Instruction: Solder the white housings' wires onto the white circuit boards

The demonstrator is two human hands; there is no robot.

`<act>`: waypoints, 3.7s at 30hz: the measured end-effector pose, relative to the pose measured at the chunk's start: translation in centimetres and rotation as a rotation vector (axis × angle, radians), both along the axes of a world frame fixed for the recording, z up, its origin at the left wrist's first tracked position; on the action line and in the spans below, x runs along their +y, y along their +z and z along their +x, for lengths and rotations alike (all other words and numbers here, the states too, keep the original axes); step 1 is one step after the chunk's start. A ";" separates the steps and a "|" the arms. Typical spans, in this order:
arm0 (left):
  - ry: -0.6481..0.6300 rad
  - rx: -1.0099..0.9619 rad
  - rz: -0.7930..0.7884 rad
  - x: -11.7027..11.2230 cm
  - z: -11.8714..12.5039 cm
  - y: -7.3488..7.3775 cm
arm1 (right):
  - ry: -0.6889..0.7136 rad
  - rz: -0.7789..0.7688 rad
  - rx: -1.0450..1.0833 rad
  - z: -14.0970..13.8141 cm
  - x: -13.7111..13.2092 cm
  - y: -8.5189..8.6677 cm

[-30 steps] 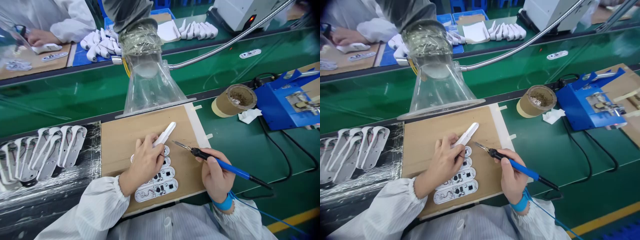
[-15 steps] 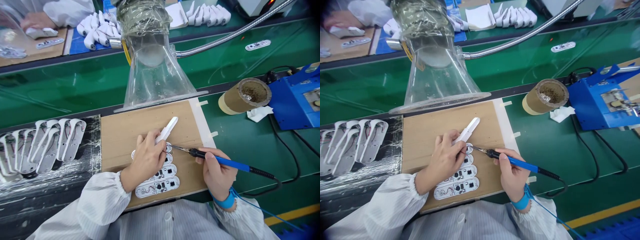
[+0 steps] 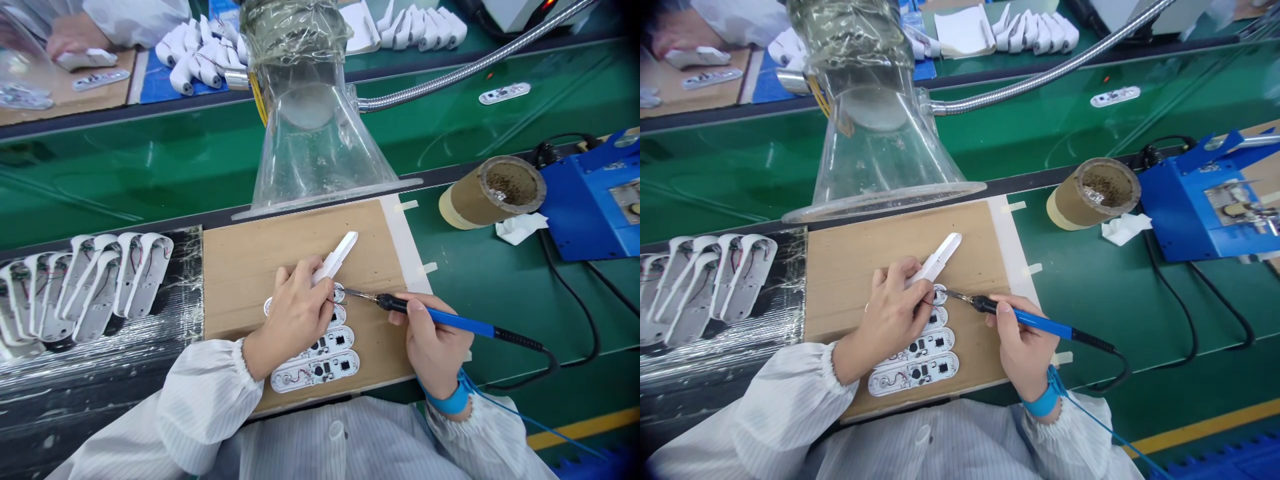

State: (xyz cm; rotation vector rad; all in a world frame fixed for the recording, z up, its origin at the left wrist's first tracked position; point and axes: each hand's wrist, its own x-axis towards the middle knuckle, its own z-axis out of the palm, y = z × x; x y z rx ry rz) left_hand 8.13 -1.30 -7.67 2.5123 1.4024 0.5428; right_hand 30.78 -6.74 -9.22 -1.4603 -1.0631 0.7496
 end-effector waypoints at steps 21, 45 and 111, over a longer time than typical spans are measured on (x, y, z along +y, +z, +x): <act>-0.004 -0.006 0.032 0.0 0.1 -0.1 | 0.008 -0.001 0.065 0.2 -0.1 -0.3; -0.018 -0.011 0.134 0.1 0.4 -0.3 | 0.047 0.002 0.015 0.3 0.2 -0.1; -0.060 -0.212 -0.151 0.1 -0.4 1.4 | -0.020 0.035 0.186 1.1 -0.9 -0.5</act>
